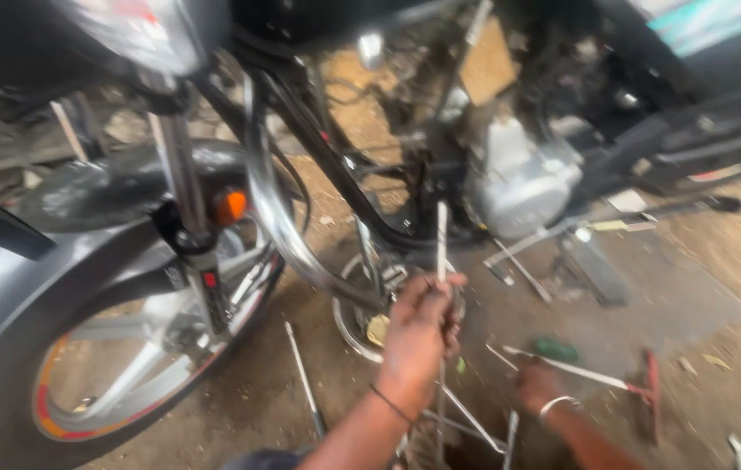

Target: The person crouches beside a motorcycle and works on the engine area near the frame, using wrenches and a screwdriver to loosen and tighten fasteners. They pick tools from the ground, reposition around the bike, and continue working on the same engine components throughout the episode.

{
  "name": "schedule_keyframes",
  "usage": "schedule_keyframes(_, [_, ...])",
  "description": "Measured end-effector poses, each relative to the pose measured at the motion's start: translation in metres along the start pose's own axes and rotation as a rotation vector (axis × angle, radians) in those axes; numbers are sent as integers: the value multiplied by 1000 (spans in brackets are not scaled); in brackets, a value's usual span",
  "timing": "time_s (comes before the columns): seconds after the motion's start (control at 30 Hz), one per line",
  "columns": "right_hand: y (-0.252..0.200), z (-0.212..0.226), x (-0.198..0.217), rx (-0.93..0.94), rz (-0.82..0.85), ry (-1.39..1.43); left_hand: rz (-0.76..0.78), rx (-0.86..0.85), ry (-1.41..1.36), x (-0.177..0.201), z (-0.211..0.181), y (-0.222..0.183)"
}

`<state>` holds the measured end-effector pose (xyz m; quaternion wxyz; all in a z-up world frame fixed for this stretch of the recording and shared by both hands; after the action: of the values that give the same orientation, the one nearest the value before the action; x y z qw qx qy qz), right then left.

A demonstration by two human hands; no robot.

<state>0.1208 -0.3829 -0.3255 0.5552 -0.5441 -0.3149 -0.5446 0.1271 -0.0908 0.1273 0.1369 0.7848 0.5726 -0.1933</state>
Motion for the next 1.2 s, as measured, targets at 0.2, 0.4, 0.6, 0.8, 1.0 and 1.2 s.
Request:
schedule_keyframes(0.2, [33, -60, 63, -503, 65, -266, -52, 98, -73, 0, 19, 32])
schedule_keyframes(0.4, [47, -56, 68, -280, 119, -308, -113, 154, -169, -11, 22, 72])
schedule_keyframes(0.6, [-64, 76, 251, -262, -39, 527, -300, 242, -464, -16, 34, 113])
schedule_keyframes(0.8, [-185, 38, 306, -100, -226, 1541, -205, 111, -594, -35, -10, 139])
schedule_keyframes(1.0, [-216, 41, 276, -14, -306, 1763, -109, -30, -657, -37, -35, 136])
schedule_keyframes(1.2, [-215, 67, 282, 39, -266, 1782, -131, -46, -671, -31, -42, 121])
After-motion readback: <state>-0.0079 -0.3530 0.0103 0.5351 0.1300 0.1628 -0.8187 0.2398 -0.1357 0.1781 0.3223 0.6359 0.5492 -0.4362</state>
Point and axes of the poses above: each hand's wrist, its own y-axis towards the middle knuckle, its own x-axis out of the back of the hand, z = x × y, the point moved 6 cm from there along y, towards the middle knuckle, and after that the axes turned 10 degrees about -x, right-handed, at the moved point
